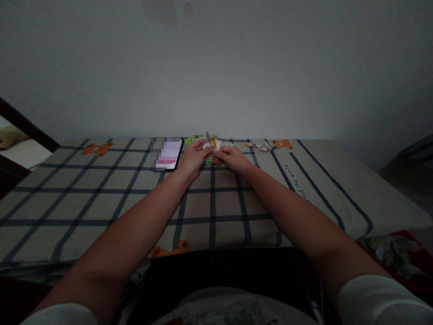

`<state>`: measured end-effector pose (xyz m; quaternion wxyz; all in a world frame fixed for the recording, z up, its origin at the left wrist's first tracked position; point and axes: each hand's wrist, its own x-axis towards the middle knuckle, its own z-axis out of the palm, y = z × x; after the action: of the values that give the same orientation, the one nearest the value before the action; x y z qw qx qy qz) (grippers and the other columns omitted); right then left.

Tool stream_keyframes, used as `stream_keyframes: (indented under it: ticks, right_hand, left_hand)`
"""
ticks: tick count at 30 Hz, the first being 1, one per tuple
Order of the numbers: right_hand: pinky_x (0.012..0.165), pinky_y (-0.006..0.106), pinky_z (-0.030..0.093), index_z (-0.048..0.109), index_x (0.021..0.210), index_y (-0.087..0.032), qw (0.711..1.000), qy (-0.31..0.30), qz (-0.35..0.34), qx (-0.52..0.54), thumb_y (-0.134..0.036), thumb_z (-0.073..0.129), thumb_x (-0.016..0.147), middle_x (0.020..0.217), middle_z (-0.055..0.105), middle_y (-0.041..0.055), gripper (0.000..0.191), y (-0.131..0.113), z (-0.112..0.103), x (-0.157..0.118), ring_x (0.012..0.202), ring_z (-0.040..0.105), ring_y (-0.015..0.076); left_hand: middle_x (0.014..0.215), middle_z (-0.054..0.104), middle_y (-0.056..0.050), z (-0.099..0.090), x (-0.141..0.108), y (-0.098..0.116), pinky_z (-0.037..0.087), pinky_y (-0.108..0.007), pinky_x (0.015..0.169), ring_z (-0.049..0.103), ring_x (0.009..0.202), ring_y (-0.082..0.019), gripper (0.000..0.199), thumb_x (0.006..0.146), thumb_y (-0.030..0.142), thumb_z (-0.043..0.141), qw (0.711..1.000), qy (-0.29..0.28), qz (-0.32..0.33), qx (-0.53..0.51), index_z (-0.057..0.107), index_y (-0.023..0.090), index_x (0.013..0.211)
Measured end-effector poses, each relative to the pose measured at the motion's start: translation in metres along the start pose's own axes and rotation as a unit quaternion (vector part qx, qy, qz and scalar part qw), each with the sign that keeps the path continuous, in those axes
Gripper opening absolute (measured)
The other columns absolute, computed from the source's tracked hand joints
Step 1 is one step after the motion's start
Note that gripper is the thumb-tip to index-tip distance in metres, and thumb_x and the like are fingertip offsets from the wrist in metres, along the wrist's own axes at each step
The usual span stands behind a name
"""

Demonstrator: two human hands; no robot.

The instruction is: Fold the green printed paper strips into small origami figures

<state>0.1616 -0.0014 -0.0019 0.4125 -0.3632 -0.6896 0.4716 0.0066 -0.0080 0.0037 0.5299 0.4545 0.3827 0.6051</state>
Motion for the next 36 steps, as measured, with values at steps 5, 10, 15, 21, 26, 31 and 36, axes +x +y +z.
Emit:
stream_keyframes:
  ticks: [5,10,15,21,26,31,36]
  right_hand:
    - [0.062,0.026,0.052,0.061,0.064,-0.018,1.0,0.007,-0.01,-0.017,-0.054,0.071,0.079,0.061,0.065,0.0015,0.04,-0.004,-0.001,-0.001,0.058,0.059,0.0122]
    - [0.06,0.025,0.051,0.064,0.063,-0.017,1.0,-0.008,0.003,-0.014,-0.055,0.071,0.078,0.059,0.066,0.0008,0.041,-0.003,0.002,-0.003,0.058,0.06,0.0123]
    - [0.06,0.027,0.053,0.06,0.067,-0.018,0.997,-0.003,0.036,0.063,-0.061,0.069,0.079,0.059,0.064,0.0007,0.046,0.003,0.003,0.001,0.056,0.061,0.0129]
    - [0.056,0.024,0.047,0.058,0.067,-0.019,0.998,0.033,-0.021,0.045,-0.063,0.073,0.072,0.056,0.059,-0.003,0.047,0.008,-0.003,0.005,0.054,0.057,0.0111]
    - [0.056,0.025,0.05,0.059,0.069,-0.019,0.994,0.046,0.0,0.099,-0.059,0.076,0.071,0.059,0.06,-0.0028,0.043,0.012,-0.004,0.007,0.054,0.057,0.0111]
    - [0.055,0.024,0.052,0.061,0.075,-0.019,0.992,0.046,0.021,0.111,-0.063,0.074,0.072,0.059,0.061,-0.0028,0.046,0.009,-0.004,0.007,0.054,0.058,0.0107]
    - [0.059,0.025,0.053,0.066,0.078,-0.019,0.993,0.065,-0.017,0.099,-0.064,0.079,0.064,0.071,0.067,-0.001,0.048,0.01,-0.007,0.008,0.061,0.061,0.0115]
  left_hand:
    - [0.089,0.071,-0.004,0.002,-0.003,0.002,0.051,-0.027,0.078,0.066,0.079,-0.014,0.034,0.063,0.021,0.082,1.0,0.013,0.009,0.005,0.063,0.017,0.091]
    - [0.075,0.067,-0.001,-0.001,-0.001,0.005,0.049,-0.025,0.072,0.063,0.072,-0.012,0.031,0.06,0.03,0.087,1.0,0.0,0.013,0.007,0.061,0.016,0.069]
    - [0.074,0.069,0.0,-0.004,0.0,0.004,0.049,-0.024,0.07,0.062,0.069,-0.011,0.029,0.057,0.029,0.089,1.0,-0.019,0.007,0.007,0.067,0.015,0.072]
    - [0.081,0.072,-0.003,-0.002,-0.005,0.005,0.05,-0.025,0.071,0.064,0.074,-0.013,0.03,0.06,0.032,0.088,0.999,-0.038,0.0,0.012,0.069,0.015,0.076]
    - [0.091,0.074,-0.004,-0.002,-0.007,0.008,0.051,-0.023,0.069,0.067,0.079,-0.013,0.034,0.064,0.029,0.085,0.999,-0.048,-0.019,-0.009,0.07,0.016,0.093]
    - [0.083,0.074,-0.003,-0.006,0.0,0.006,0.052,-0.022,0.067,0.068,0.072,-0.012,0.045,0.064,0.022,0.085,0.999,-0.039,-0.023,0.004,0.069,0.016,0.105]
    - [0.084,0.075,-0.004,-0.008,0.002,0.002,0.054,-0.027,0.072,0.069,0.075,-0.015,0.056,0.061,0.023,0.087,0.997,-0.057,-0.036,0.028,0.069,0.017,0.114]
